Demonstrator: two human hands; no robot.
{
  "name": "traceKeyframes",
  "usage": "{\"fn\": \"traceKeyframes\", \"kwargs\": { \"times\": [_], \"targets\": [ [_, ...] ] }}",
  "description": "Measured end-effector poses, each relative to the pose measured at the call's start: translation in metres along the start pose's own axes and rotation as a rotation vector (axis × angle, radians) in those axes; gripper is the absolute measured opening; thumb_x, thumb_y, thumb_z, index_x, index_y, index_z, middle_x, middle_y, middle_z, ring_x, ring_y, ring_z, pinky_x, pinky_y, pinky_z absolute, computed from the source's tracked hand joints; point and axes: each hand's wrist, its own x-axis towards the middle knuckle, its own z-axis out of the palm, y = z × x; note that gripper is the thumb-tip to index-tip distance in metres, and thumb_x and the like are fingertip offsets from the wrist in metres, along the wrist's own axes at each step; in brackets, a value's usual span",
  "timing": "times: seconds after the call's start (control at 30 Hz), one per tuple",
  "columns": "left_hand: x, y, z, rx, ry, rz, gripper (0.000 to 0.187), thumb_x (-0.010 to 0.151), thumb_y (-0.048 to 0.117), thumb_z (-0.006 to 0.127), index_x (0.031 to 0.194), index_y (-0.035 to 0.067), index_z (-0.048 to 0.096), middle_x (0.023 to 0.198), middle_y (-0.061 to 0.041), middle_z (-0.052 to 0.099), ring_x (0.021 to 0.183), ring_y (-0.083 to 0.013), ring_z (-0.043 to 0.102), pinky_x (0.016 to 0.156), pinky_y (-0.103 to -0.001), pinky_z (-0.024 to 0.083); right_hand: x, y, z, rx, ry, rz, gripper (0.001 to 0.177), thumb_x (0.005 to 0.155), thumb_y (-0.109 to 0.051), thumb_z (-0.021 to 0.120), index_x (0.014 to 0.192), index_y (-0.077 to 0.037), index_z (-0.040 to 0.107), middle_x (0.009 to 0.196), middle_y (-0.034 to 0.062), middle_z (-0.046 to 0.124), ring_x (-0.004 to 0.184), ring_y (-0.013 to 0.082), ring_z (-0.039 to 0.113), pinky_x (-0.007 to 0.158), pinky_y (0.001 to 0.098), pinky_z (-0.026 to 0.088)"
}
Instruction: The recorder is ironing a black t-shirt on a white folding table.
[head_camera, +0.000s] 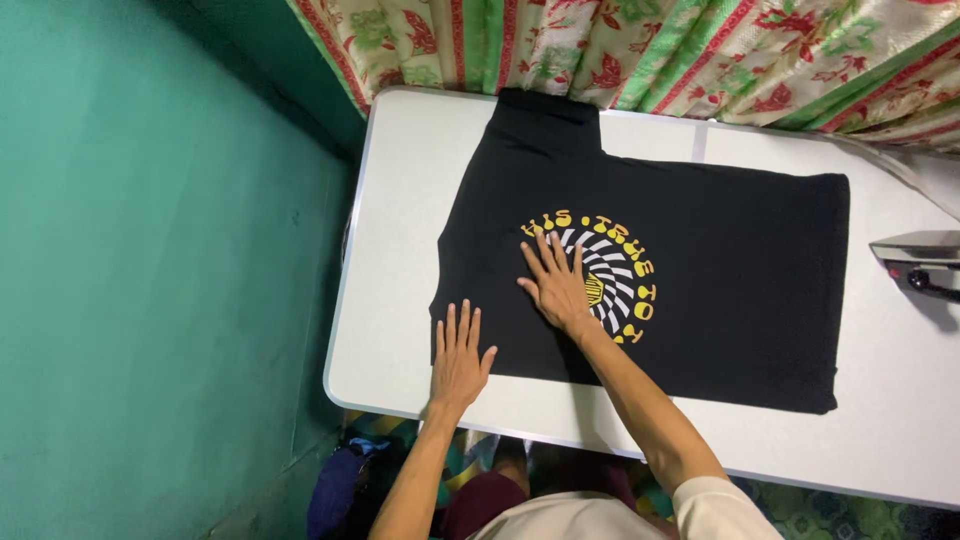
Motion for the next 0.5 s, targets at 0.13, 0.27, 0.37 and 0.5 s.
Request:
{"fn": "traceKeyframes", "kwargs": {
  "times": [0.13,0.27,0.37,0.5],
  "targets": [
    [0.0,0.001,-0.003,-0.011,-0.028,-0.015,0.072,0.105,0.05,0.039,0.16,0.008,0.021,0.171,-0.015,0.008,0.157,-0.0347,0.004,0.125,-0.051,0.008,0.03,0.006,0.017,0.064,0.108,0.033,0.069,0.106,-0.059,0.037,0.161,-0.018,0.033,0.17,0.0099,0.025,0.158,0.0334,0.017,0.123,0.0676,0.009],
    [0.0,-0.001,0.0,-0.012,-0.025,-0.012,0.074,0.104,0.052,0.038,0.161,0.009,0.02,0.17,-0.016,0.007,0.156,-0.0358,0.003,0.125,-0.052,0.006,0.069,0.017,0.041,0.16,0.299,0.05,0.04,0.102,-0.048,0.058,0.132,-0.022,0.061,0.133,0.0043,0.053,0.128,0.0285,0.047,0.105,0.0486,0.038],
    [-0.001,-0.003,0.005,0.003,0.013,-0.002,0.077,0.103,0.056,0.039,0.161,0.009,0.02,0.17,-0.017,0.007,0.156,-0.0373,0.004,0.124,-0.054,0.006,0.096,0.025,0.057,0.233,0.264,0.071,0.019,0.093,-0.042,0.072,0.1,-0.025,0.072,0.108,0.0008,0.054,0.107,0.0279,0.05,0.091,0.043,0.043],
    [-0.002,-0.006,0.012,0.036,0.064,0.028,0.084,0.099,0.066,0.04,0.162,0.012,0.02,0.17,-0.018,0.006,0.156,-0.0392,0.004,0.123,-0.057,0.005,0.113,0.035,0.067,0.272,0.106,0.178,0.021,0.093,-0.043,0.073,0.087,-0.023,0.07,0.102,0.0001,0.052,0.103,0.0274,0.047,0.088,0.0433,0.042]
  ]
}}
